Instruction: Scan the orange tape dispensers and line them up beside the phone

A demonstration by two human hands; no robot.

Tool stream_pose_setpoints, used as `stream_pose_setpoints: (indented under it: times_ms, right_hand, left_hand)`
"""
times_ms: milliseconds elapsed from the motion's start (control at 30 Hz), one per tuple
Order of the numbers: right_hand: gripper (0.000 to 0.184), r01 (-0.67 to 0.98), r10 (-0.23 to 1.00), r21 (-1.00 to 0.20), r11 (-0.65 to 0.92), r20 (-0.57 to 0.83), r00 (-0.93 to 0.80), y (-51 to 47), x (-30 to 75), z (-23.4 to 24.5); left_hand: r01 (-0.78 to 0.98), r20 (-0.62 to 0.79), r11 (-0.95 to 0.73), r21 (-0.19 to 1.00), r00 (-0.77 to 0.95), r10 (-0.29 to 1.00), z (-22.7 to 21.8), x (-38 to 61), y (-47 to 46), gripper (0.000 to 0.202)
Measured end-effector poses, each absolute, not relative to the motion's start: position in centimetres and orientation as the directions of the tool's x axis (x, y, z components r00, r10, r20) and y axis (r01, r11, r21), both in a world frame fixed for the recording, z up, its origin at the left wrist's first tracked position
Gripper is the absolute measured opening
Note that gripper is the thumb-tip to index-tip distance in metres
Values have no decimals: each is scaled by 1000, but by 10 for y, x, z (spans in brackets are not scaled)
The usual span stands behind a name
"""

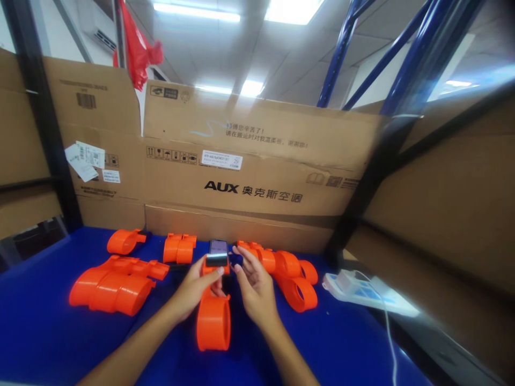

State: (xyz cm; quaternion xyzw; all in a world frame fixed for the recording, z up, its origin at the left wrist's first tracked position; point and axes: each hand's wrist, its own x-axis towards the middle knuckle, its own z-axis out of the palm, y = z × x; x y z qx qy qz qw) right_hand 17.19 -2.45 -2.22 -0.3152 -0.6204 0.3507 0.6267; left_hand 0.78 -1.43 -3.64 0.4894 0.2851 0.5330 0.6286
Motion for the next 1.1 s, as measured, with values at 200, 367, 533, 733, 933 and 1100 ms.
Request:
stream_pose_setpoints:
  times_ms: [200,367,533,733,933,1100]
  right_hand:
    - [30,-82,823,-820,567,568,7,-31,161,-26]
    - [15,-149,790,-777,612,609,67,-29,157,-30]
    - [11,79,739,-744,663,668,86,-26,160,-33]
    - [2,325,658,-641,695,750,71,-32,162,-28]
    - [8,397,604,-568,721,796,41,-36,163,-24]
    - [5,388,587,-549,740,809,24,-40,164,-20]
  left_hand:
    - [-409,187,-69,910,257,948,-36,8,-17,33]
    - [-414,189,-69,907,255,948,-35,8,-17,33]
    - [-409,199,-89,908,235,951,-33,8,-16,32]
    - [-401,203,-95,911,238,950,-33,7,-16,29]
    - [-414,191,-76,907,243,951,-37,6,-15,29]
    - [-466,172,-39,884,247,954,-38,7,-13,29]
